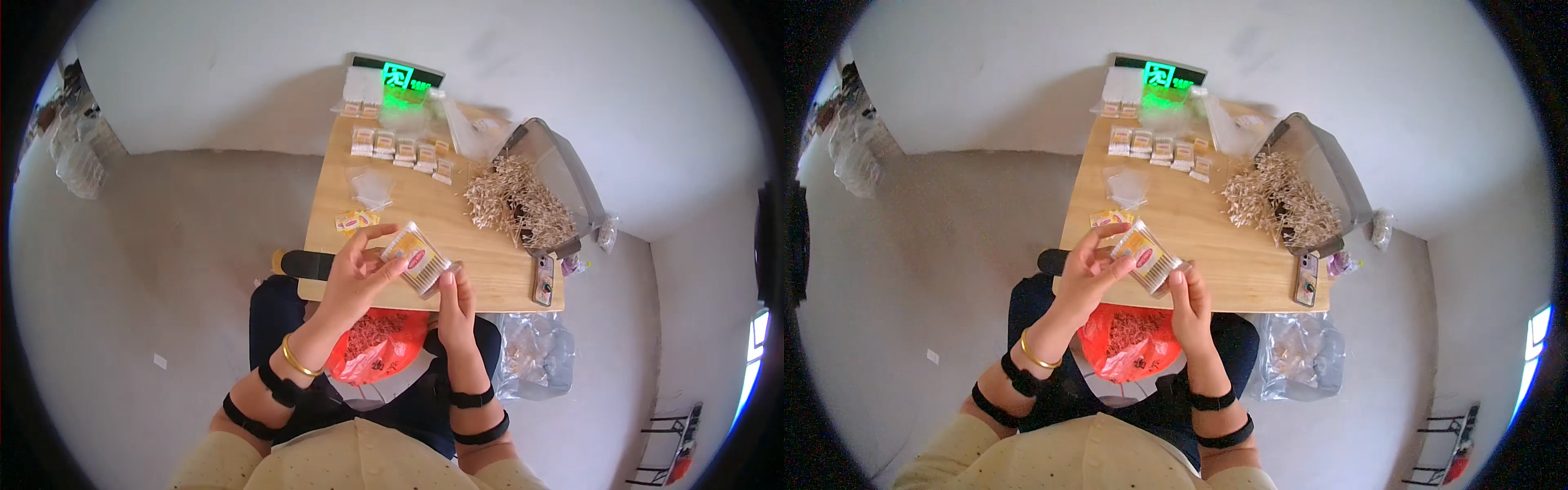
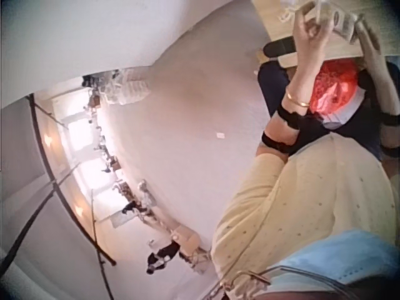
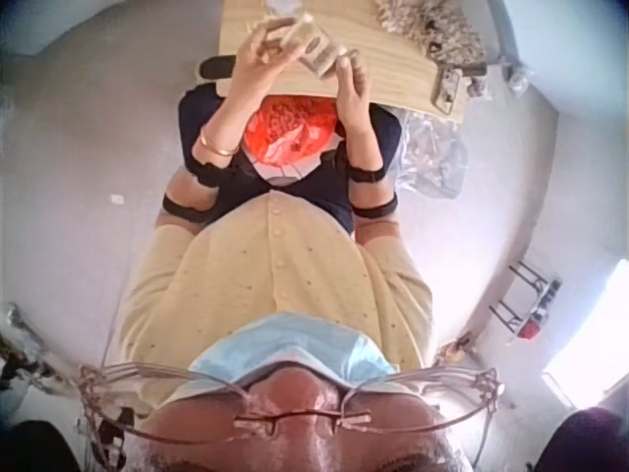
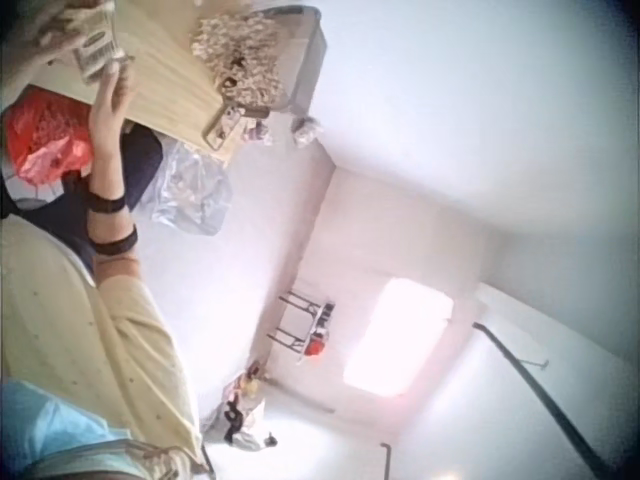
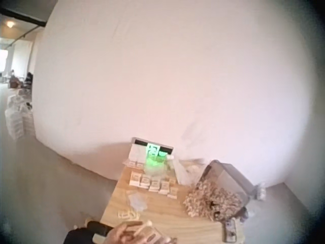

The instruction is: Manually counting and packaging cotton swabs into small plastic bags.

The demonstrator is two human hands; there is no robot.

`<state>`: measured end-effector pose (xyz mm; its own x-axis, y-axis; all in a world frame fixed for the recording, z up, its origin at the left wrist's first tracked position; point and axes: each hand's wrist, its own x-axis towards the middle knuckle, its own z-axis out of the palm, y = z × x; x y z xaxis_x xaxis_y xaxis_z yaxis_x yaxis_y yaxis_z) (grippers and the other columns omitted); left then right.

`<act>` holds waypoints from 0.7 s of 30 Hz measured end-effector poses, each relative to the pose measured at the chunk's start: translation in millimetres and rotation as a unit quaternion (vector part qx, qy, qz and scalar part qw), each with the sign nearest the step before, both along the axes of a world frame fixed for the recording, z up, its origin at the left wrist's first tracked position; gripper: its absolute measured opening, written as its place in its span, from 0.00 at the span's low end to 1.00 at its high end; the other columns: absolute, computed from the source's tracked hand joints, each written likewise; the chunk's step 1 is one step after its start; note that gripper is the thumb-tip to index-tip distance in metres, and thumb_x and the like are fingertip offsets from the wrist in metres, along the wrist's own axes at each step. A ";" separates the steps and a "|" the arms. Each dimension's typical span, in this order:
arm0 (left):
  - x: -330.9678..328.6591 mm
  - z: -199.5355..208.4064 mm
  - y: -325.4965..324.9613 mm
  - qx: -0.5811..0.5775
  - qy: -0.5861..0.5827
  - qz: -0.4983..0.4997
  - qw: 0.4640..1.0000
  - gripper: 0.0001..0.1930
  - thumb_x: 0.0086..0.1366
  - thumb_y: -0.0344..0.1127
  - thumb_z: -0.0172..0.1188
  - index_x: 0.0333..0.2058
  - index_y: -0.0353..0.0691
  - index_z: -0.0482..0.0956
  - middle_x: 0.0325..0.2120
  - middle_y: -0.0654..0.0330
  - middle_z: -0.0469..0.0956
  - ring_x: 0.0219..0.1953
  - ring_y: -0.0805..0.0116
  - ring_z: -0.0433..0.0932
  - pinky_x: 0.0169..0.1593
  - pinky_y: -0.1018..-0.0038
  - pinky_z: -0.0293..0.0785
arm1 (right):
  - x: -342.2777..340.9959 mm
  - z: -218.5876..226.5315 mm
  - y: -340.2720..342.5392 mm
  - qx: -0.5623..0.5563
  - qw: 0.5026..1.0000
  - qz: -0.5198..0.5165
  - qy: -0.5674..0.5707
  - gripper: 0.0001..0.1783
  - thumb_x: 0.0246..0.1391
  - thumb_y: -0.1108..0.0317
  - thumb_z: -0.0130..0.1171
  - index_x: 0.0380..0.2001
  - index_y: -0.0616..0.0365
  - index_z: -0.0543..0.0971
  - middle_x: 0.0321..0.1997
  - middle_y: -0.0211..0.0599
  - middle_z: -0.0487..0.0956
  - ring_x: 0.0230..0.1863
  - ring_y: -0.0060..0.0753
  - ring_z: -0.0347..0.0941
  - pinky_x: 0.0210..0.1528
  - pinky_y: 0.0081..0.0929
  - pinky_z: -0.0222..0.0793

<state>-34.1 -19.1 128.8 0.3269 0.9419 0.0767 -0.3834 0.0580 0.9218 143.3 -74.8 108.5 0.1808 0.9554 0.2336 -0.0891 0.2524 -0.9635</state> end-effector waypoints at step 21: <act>-12.1 124.0 -98.4 0.576 0.267 0.090 0.768 0.26 0.57 0.23 0.69 0.56 0.36 0.78 0.43 0.56 0.88 0.43 0.56 0.87 0.49 0.67 0.80 | -6.7 56.8 -63.1 0.118 0.977 0.145 0.103 0.07 0.62 0.77 0.61 0.44 0.60 0.80 0.47 0.32 0.79 0.52 0.25 0.75 0.57 0.26 0.69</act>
